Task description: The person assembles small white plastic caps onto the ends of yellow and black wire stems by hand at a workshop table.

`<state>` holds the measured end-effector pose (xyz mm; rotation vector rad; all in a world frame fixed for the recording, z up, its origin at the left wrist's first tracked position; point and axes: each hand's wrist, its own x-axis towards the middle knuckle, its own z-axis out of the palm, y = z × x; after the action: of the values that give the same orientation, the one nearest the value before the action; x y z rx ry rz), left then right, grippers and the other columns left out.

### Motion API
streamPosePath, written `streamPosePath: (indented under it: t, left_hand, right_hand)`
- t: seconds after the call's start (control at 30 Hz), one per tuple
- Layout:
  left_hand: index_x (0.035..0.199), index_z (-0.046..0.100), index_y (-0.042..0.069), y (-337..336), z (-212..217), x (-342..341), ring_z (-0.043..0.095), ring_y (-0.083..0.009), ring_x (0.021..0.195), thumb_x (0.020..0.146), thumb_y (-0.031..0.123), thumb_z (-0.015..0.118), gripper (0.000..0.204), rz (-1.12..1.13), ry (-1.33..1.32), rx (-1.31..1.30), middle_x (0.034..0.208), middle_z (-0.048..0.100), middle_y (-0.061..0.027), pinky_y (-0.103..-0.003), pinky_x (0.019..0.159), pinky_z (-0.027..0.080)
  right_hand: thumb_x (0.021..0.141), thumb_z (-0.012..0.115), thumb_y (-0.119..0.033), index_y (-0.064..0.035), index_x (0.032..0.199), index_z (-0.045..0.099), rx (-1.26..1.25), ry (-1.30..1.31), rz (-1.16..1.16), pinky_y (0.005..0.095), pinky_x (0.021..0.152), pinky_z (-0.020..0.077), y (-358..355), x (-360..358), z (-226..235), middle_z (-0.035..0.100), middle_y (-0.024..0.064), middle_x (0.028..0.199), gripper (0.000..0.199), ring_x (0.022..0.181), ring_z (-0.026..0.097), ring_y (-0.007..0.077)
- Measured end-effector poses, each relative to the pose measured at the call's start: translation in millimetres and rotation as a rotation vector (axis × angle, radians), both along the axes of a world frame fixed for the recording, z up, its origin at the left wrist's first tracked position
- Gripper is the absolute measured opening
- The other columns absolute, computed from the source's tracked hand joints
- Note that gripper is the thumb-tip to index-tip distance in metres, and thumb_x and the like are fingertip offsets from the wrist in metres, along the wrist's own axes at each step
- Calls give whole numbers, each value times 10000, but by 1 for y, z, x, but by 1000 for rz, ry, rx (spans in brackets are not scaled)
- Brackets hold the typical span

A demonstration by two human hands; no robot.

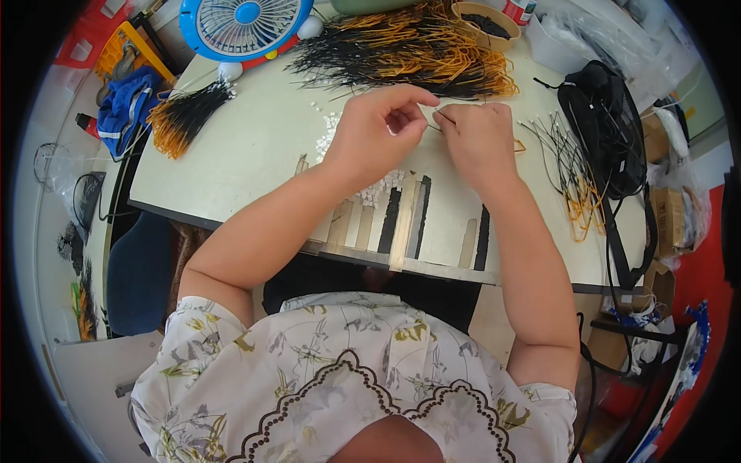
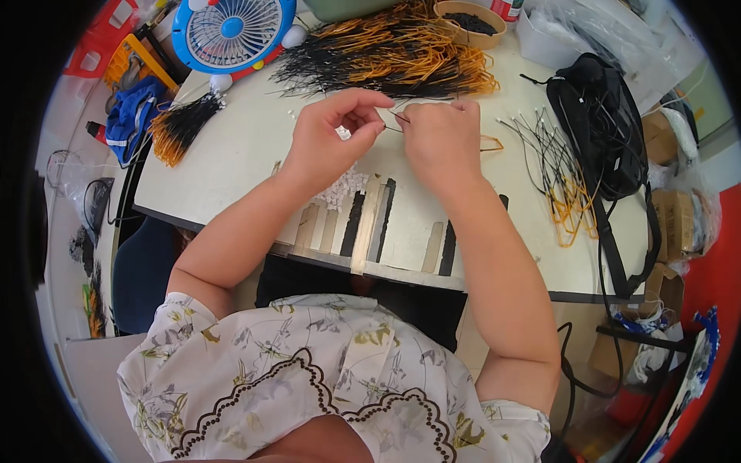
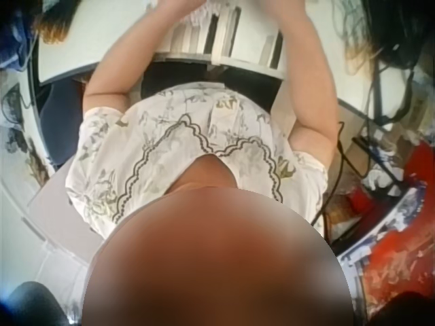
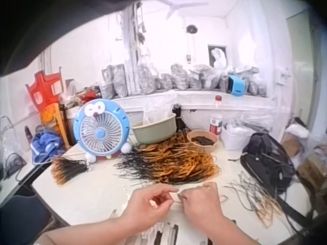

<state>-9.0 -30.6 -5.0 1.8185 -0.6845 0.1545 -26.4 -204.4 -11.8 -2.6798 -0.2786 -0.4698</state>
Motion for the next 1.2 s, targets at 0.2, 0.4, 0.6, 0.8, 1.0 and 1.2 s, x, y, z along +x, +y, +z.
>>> streamPosePath:
  t: [0.2, 0.4, 0.6, 0.8, 1.0, 1.2]
  left_hand:
    - [1009, 712, 42, -5, 4, -3, 591, -105, 687, 814, -8, 637, 215, 11, -148, -5, 777, 657, -46, -245, 659, 490]
    - [927, 708, 10, 6, -6, 14, 618, -80, 747, 841, 1, 650, 105, -6, 231, -190, 843, 696, -37, -228, 674, 496]
    - [980, 684, -10, 9, -7, 20, 636, -91, 797, 876, 7, 665, 107, -126, 378, -315, 895, 698, -49, -225, 734, 509]
    - [1041, 660, -3, 11, -8, 21, 659, -118, 843, 895, 10, 653, 147, -130, 509, -389, 938, 696, -62, -245, 761, 525]
    - [1019, 665, -5, 13, -8, 21, 658, -124, 863, 901, 10, 638, 122, -218, 577, -445, 936, 694, -68, -248, 774, 524]
    - [1021, 667, -10, 12, -8, 20, 647, -117, 855, 903, 10, 634, 123, -219, 591, -426, 935, 686, -66, -249, 777, 522]
  right_hand:
    - [892, 612, -165, -71, 844, 737, -38, -107, -20, 423, 924, 371, 0, -1, -3, 669, 132, 715, 164, 726, 618, 314]
    - [806, 676, -28, -8, 872, 695, 444, -95, 199, 329, 739, 458, 6, -1, 10, 660, 132, 761, 71, 674, 590, 234]
    - [785, 704, -11, 2, 877, 673, 391, -311, 278, 293, 661, 460, 1, -1, 9, 606, 49, 739, 99, 663, 554, 151]
    - [817, 676, -43, 7, 854, 657, 657, -72, 195, 244, 642, 430, -1, -5, 16, 609, 19, 738, 66, 679, 525, 101]
    - [826, 648, -84, 4, 826, 649, 693, 91, 217, 233, 651, 420, -5, -3, 16, 593, -12, 730, 88, 709, 508, 70]
    - [851, 647, -100, -7, 837, 646, 764, 201, 228, 220, 678, 414, -7, -1, 11, 600, -26, 768, 94, 735, 514, 52]
